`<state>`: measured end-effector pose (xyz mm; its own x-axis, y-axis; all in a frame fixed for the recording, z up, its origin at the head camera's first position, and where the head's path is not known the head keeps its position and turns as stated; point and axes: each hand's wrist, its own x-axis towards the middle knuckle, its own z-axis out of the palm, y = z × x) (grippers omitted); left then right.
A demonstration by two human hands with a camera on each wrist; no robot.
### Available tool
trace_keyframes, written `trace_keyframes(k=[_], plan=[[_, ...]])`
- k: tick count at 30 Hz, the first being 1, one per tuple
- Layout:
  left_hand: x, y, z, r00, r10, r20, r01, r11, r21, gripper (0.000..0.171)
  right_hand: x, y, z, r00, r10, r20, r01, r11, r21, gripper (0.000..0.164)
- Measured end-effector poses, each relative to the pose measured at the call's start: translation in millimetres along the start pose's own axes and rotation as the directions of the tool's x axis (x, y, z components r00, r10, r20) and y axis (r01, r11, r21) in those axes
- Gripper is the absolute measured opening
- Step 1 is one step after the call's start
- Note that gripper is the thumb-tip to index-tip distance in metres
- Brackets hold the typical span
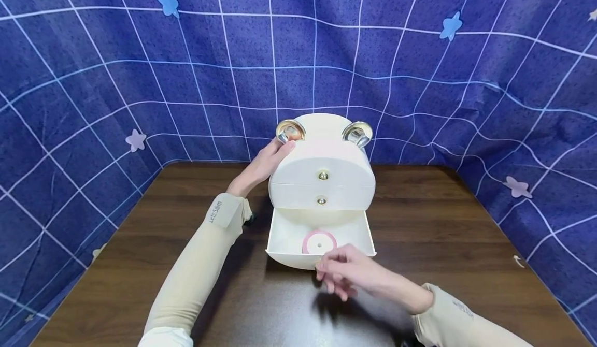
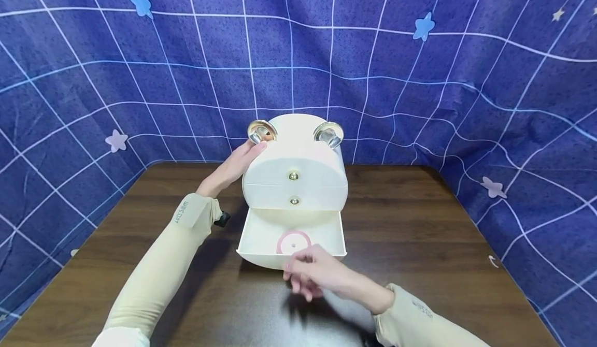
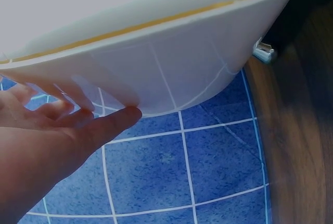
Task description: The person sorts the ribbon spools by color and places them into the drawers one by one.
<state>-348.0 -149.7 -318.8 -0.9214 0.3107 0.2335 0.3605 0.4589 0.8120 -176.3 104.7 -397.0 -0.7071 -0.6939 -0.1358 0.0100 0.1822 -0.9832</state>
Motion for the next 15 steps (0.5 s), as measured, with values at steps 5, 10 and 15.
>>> trace_keyframes(k=[5,10,15], plan=[[-0.1,-0.5,-0.3,1.000,-0.006,0.006,0.006,1.000,0.004,0.062,3,27,15,0.969,0.214,0.120,-0.237,0.945,0.228,0.050],[1.0,0.2,0.4,1.000,0.003,0.010,-0.003,1.000,0.005,0.062,12,38,17,0.957,0.283,0.062,-0.285,0.882,0.376,0.048],[1.0,0.8,0.5,1.000,0.003,0.007,-0.003,1.000,-0.001,0.061,14,38,17,0.953,0.299,0.040,-0.289,0.866,0.409,0.038]])
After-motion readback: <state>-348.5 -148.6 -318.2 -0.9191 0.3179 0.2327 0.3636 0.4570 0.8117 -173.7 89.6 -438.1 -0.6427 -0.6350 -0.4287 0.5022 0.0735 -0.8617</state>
